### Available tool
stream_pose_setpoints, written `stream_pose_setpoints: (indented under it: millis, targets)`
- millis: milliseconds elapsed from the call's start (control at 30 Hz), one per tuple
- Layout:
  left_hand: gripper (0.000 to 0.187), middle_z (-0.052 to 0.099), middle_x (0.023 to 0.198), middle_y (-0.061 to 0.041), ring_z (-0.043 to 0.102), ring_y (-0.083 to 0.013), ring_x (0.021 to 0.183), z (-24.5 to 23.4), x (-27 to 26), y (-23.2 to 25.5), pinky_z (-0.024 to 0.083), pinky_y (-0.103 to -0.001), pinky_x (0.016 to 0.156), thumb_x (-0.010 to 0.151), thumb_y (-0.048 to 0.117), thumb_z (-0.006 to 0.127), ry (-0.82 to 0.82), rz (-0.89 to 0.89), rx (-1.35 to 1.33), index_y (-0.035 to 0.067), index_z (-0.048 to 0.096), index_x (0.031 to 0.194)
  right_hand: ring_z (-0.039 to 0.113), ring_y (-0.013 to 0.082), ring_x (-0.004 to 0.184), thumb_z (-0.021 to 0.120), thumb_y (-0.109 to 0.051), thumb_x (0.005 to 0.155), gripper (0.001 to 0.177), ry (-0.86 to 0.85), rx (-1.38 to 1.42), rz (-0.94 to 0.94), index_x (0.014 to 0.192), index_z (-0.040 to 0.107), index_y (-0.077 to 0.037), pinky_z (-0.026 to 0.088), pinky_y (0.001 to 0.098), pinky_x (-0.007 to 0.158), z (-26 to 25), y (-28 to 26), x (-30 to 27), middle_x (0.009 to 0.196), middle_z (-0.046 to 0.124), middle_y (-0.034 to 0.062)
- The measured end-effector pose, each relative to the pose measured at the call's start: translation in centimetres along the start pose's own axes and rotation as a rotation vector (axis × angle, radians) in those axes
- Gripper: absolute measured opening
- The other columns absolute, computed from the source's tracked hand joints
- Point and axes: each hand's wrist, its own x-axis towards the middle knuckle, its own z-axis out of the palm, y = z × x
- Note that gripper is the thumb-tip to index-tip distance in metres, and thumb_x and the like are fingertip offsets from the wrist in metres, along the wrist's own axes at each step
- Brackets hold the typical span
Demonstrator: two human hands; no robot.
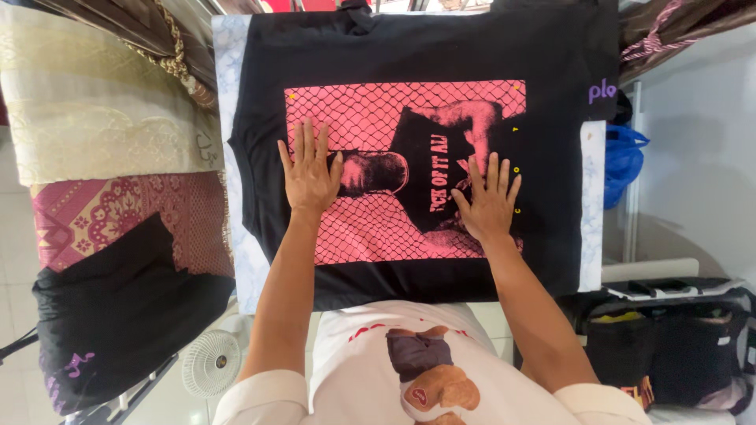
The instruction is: The person folds two black graphic t-shirts on a white table, smoothing and aligning them before placing one into an open suitcase. The shirts are handled by hand without tools.
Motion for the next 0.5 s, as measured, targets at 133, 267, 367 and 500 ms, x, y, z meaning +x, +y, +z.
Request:
stream_pose_setpoints:
  millis: [133, 267, 367, 500]
  targets:
    - [0.069, 0.022, 0.170, -0.017, 0.016, -0.0328, 0.158, 0.2, -0.1, -0.3, 0.008, -0.061, 0.125, 0.107, 0.049, 0.041, -0.009, 0.007, -0.012, 0.012, 0.031, 0.164, 0.009, 0.0416, 0.159, 0.053, -0.057, 0.100, 0.077, -0.023, 0.018, -0.009, 0.166, 0.029, -0.024, 0.001, 0.0641, 0.124, 0.1, 0.3, -0.4, 0.173, 0.015, 0.0189]
    - [0.070, 0.025, 0.168, -0.022, 0.020, -0.0369, 0.157, 1.0, -0.8, -1.0, 0.011, -0.064, 0.123, 0.106, 0.048, 0.046, 0.077, 0.105, -0.033, 0.007, 0.034, 0.161, 0.005, 0.0431, 0.158, 0.050, -0.059, 0.100, 0.079, -0.087, 0.042, -0.018, 0.166, 0.024, -0.024, -0.001, 0.0648, 0.122, -0.1, 0.8, 0.2, 0.172, 0.010, 0.0204]
    - [0.068, 0.028, 0.168, -0.023, 0.024, -0.0387, 0.157, 1.1, -2.7, -1.4, 0.015, -0.065, 0.124, 0.108, 0.044, 0.049, 0.131, 0.156, -0.058, 0.003, 0.037, 0.161, 0.001, 0.0432, 0.157, 0.049, -0.062, 0.098, 0.082, -0.154, 0.055, -0.016, 0.165, 0.021, -0.025, -0.003, 0.0649, 0.120, -0.4, 1.2, 0.5, 0.171, 0.006, 0.0201]
    - [0.066, 0.030, 0.166, -0.025, 0.025, -0.0395, 0.155, 0.7, -7.8, -2.1, 0.017, -0.065, 0.123, 0.106, 0.043, 0.050, 0.134, 0.101, -0.081, 0.002, 0.040, 0.158, 0.005, 0.0438, 0.157, 0.052, -0.058, 0.098, 0.082, -0.136, 0.071, -0.039, 0.165, 0.022, -0.022, 0.000, 0.0655, 0.121, -0.4, 1.3, 0.0, 0.171, 0.010, 0.0220]
